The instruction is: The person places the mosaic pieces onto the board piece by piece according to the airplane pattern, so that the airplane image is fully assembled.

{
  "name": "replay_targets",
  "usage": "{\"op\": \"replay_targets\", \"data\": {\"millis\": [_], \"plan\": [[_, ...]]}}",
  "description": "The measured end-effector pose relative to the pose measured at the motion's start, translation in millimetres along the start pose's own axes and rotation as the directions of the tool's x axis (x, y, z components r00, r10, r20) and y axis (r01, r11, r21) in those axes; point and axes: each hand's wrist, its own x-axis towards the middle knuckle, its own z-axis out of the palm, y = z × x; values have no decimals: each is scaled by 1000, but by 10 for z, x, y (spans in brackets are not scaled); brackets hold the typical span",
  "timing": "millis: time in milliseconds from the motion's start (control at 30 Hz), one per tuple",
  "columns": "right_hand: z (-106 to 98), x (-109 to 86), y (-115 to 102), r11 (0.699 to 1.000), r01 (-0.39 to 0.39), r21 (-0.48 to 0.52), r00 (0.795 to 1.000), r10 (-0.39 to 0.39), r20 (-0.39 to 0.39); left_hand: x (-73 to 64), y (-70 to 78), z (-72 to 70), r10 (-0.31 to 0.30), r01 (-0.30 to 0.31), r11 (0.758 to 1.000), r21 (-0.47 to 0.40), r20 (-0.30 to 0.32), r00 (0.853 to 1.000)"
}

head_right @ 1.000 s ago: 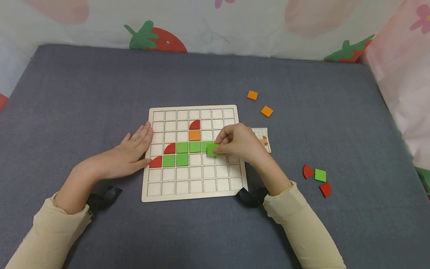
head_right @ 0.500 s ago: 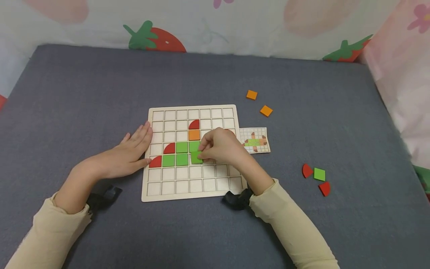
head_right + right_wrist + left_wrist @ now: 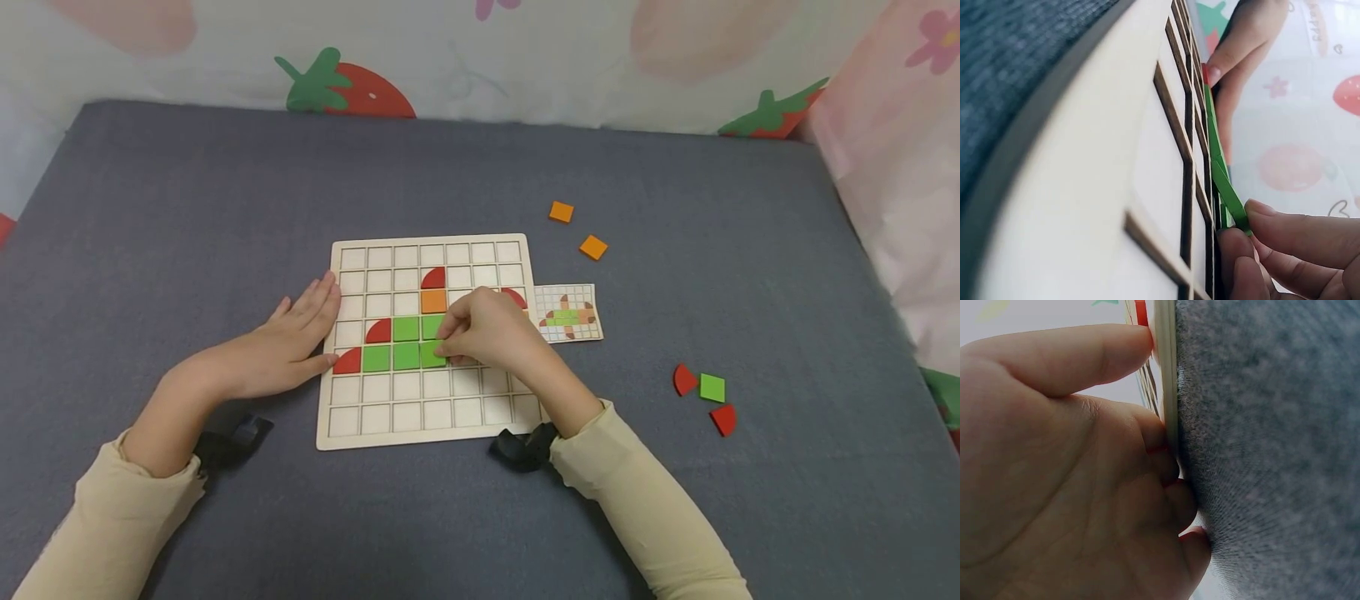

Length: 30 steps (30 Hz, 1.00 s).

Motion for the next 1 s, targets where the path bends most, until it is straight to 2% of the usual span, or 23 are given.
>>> {"op": "replay_targets", "data": {"millis": [333,600,867,1000], "plan": [[-4,-25,-1,1000,-29,0,999,29,-23,15,-7,3,-4,4,1000,0,12,1000],[-20,-32,16,1000,-17,-19,999,16,-31,-1,-4,1,-5,5,1000,-7,13,1000],[-132,-95,156,998,-18,65,999,21,-37,-8,-6,3,7,-6,1000,-21,11,1000],[-231,-168,259,988,-49,143,997,56,-47,2,-2,-5,7,-7,1000,-7,12,1000]]}}
